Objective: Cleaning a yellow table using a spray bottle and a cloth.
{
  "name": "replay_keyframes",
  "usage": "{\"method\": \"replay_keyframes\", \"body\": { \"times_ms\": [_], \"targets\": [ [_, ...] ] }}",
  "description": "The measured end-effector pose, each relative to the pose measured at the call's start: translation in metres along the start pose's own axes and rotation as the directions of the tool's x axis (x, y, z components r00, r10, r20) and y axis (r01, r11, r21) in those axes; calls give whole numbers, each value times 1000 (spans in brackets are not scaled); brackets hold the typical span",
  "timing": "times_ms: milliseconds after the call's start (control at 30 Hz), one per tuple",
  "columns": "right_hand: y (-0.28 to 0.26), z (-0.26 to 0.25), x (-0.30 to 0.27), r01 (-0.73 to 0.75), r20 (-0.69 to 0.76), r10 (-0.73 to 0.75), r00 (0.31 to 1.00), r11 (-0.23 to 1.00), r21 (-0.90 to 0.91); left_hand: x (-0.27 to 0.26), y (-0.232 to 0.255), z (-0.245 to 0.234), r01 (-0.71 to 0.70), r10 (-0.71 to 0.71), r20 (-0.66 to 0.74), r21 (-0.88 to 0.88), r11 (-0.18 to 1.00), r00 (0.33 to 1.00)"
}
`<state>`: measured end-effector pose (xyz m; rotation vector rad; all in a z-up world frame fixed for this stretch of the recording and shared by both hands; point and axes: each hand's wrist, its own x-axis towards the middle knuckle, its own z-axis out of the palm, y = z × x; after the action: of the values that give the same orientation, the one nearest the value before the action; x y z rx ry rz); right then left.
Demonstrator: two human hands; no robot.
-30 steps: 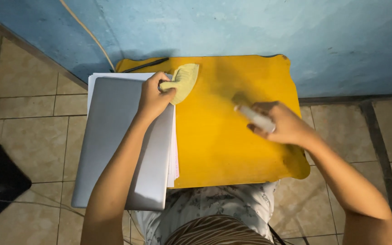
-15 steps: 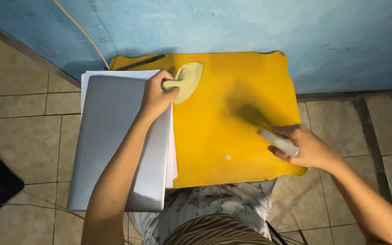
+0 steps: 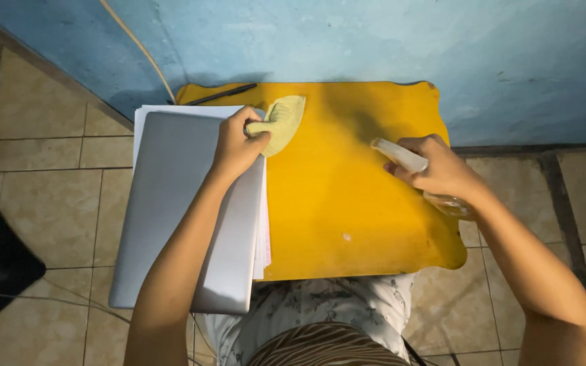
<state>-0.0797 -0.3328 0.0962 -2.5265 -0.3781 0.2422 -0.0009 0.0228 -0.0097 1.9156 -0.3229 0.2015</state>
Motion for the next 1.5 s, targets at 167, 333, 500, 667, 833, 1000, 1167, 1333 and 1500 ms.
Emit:
{"method": "replay_keyframes", "body": {
  "times_ms": [167,333,500,667,833,1000,1167,1333,1500],
  "targets": [
    [26,5,9,119,-47,-115,992,989,86,-2,-6,1,-13,13,-13,38,999,1000],
    [60,-4,23,180,-242,-109,964,939,295,3,-12,20,-66,66,-2,-45,997,998],
    [80,-3,57,388,-621,-26,784,801,457,12,-8,46,17,-13,50,-82,997,999],
    [105,4,92,466,-792,-85,605,844,265,20,-12,66,-46,52,52,-113,993,997],
    [112,4,112,493,-859,-95,504,848,195,19,-14,74,4,7,75,-148,989,997],
    [120,3,117,509,-862,11,507,803,309,20,-22,80,11,5,88,-178,984,996],
    [116,0,117,509,-855,27,518,794,333,23,-21,83,50,-28,118,-187,981,993],
    [126,6,119,533,-837,1,548,770,350,25,-20,88,88,-60,130,-219,972,990],
    [134,8,114,559,-793,-48,607,736,383,26,-17,90,74,-42,135,-236,969,990]
  ]
}}
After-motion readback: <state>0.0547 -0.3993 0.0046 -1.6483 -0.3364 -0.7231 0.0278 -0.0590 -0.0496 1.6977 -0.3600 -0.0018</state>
